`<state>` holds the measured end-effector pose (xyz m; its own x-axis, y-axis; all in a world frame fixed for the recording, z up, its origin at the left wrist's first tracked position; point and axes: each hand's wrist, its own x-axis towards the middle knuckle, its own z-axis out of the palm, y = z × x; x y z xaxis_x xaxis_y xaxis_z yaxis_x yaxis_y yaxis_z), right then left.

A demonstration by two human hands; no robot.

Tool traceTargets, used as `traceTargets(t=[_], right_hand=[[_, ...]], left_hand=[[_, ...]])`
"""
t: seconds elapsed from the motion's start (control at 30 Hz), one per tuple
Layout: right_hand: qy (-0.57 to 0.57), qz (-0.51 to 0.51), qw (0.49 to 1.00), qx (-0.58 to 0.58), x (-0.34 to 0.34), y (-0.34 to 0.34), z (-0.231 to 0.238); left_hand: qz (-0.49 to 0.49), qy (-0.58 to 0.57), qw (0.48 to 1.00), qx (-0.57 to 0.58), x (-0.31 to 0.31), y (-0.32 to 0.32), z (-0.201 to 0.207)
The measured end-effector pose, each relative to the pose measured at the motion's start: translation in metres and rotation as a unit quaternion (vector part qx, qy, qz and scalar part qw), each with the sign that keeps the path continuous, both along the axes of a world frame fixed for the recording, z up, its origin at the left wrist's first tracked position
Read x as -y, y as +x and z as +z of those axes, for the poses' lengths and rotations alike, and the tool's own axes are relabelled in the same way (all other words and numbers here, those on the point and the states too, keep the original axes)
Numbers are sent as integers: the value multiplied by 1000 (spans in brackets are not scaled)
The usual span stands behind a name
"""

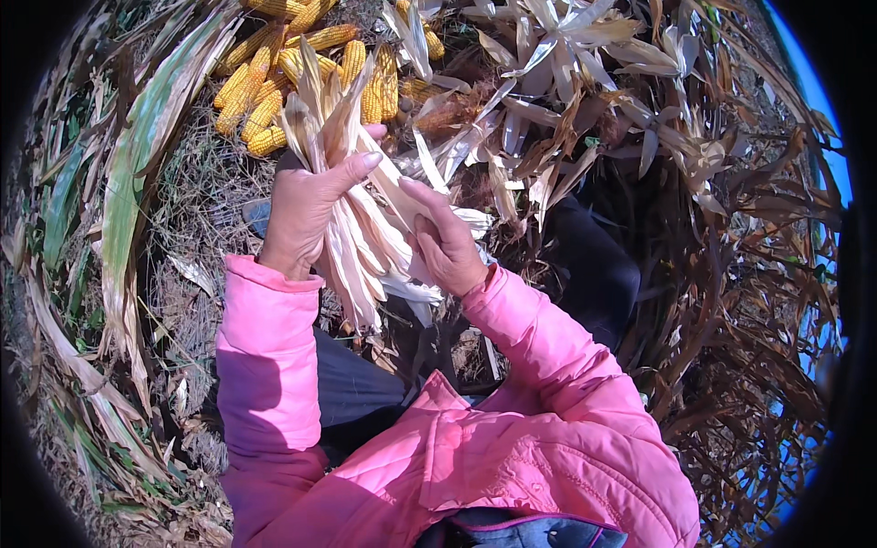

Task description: The person sits on the ground in a cornfield and shucks corn cobs by hand, peeling back the husks and removing silk. Shucked cobs are placed in a growing pile to the left.

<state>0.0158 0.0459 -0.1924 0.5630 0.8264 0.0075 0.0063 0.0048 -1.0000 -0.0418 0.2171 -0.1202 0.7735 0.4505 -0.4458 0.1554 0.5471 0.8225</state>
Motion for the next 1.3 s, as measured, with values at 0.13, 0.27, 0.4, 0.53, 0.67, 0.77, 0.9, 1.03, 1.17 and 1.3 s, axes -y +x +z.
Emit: traceTargets(t=[0.13, 0.27, 0.4, 0.53, 0.67, 0.77, 0.9, 1.03, 1.17, 1.3], right_hand=[[26, 7, 992, 122, -5, 0, 0], [-137, 16, 964, 226, 25, 31, -31], [-417, -62, 715, 558, 81, 109, -73], [-391, 28, 772, 499, 87, 84, -106], [-398, 336, 799, 300, 64, -18, -149], [-468, 440, 704, 303, 59, -76, -184], [-476, 414, 631, 452, 98, -108, -247], [-467, 288, 754, 362, 120, -83, -273], [-450, 409, 719, 336, 98, -62, -223], [-426, 397, 745, 325, 109, -86, -223]], left_hand=[[68, 29, 997, 5, -8, -5, -11], [250, 143, 955, 74, -41, -14, -16], [339, 237, 910, 36, -38, -13, -10], [247, 215, 941, 85, -13, -12, 9], [233, 207, 949, 42, -38, -15, -16], [228, 207, 951, 42, -34, -16, -12], [222, 207, 952, 34, -29, -15, -8], [218, 208, 953, 30, -28, -15, -6], [215, 205, 955, 23, -26, -15, -4], [209, 204, 956, 25, -24, -14, -2]])
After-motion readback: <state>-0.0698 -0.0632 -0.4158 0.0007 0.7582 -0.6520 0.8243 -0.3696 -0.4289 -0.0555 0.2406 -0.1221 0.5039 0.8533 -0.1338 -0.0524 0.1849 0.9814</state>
